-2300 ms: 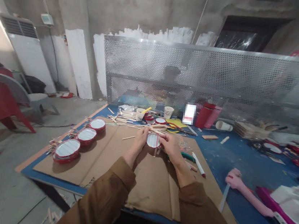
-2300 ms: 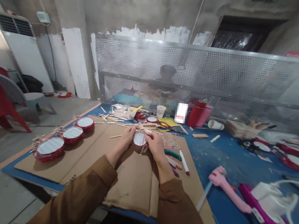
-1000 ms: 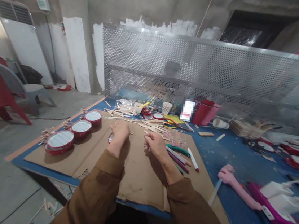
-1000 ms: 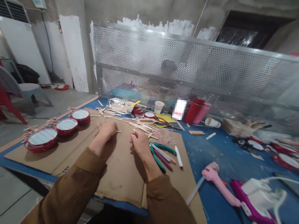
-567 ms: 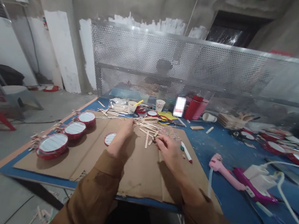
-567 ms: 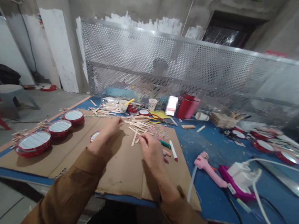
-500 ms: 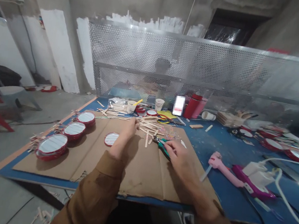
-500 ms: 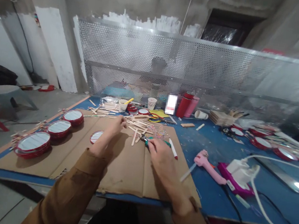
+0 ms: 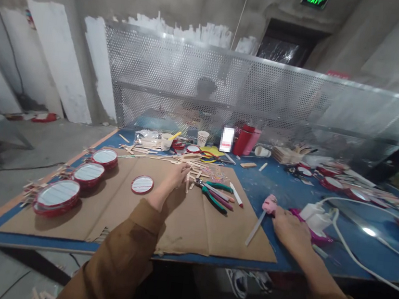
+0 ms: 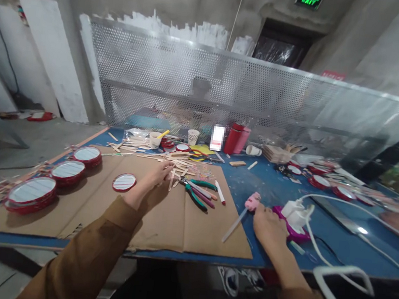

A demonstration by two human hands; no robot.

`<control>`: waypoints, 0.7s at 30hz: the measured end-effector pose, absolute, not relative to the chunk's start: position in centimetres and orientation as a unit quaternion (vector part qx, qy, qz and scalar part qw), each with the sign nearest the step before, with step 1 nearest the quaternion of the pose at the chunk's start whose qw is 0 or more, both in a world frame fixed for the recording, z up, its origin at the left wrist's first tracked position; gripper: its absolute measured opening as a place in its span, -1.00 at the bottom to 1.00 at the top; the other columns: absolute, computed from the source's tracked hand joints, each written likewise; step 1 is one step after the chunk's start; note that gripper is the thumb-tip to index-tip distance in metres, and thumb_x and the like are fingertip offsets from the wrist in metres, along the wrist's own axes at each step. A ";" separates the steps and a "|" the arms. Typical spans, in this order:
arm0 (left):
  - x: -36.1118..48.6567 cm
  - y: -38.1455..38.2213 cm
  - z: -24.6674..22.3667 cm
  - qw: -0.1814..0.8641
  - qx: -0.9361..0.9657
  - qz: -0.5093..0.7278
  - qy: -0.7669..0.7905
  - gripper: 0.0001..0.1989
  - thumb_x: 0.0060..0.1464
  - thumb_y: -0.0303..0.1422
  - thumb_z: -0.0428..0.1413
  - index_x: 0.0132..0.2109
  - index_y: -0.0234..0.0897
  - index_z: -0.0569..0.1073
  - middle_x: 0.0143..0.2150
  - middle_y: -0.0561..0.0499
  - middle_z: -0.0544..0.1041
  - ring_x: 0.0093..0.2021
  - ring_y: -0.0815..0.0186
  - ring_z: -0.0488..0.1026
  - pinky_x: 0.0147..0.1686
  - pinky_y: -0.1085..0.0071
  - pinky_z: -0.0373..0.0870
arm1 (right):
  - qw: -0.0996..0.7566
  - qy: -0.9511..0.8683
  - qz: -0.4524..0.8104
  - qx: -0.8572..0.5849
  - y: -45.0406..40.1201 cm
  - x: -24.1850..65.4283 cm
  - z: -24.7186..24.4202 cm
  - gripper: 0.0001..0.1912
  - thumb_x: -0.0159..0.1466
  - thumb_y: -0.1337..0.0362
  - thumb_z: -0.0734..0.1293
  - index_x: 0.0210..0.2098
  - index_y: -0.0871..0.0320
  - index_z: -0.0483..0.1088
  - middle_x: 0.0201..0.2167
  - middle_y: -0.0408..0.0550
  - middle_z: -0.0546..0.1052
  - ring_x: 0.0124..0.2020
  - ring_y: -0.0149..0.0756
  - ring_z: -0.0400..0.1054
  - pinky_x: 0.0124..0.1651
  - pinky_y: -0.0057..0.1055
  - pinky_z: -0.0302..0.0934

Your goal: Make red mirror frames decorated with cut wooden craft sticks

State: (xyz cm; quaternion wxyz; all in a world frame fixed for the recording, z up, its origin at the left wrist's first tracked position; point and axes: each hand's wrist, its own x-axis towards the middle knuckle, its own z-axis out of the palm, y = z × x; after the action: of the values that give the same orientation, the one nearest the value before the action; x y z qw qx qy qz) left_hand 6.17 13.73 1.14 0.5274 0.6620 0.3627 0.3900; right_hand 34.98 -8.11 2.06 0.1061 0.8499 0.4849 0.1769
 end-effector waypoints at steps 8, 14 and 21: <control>5.0 14.4 1.4 0.515 0.625 0.394 0.435 -0.83 0.14 -0.47 -0.10 -0.43 -0.26 0.20 -0.67 0.20 0.21 -0.75 0.53 0.12 -0.71 0.58 0.03 | 0.071 0.486 0.241 0.837 -6.7 34.4 3.3 -0.67 0.29 0.48 0.06 -0.23 0.29 0.45 -0.29 0.33 0.52 -0.27 0.04 0.46 -0.32 -0.20 0.14; 4.8 13.9 1.6 0.545 0.620 0.370 0.427 -0.90 0.17 -0.34 -0.04 -0.28 -0.28 0.27 -0.63 0.19 0.27 -0.74 0.52 0.22 -0.71 0.61 0.06 | -0.036 0.669 0.154 0.727 -3.2 26.3 5.2 -0.73 0.31 0.34 0.12 -0.27 0.17 0.45 -0.31 0.07 0.56 -0.26 -0.22 0.44 -0.23 -0.36 0.17; 4.9 13.9 1.6 0.495 0.655 0.375 0.431 -0.81 0.17 -0.37 -0.08 -0.41 -0.27 0.26 -0.70 0.20 0.17 -0.74 0.50 0.11 -0.69 0.55 0.03 | -0.099 0.709 0.157 0.681 0.1 20.9 3.2 -0.77 0.30 0.27 0.16 -0.24 0.20 0.43 -0.28 0.09 0.54 -0.24 -0.19 0.41 -0.13 -0.33 0.17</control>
State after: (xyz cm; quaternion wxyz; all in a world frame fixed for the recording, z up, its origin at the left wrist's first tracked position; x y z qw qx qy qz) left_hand 4.90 13.85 1.58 0.4954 0.6548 0.4308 0.3746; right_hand 20.94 0.08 3.15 -0.0990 0.6807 0.7086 0.1569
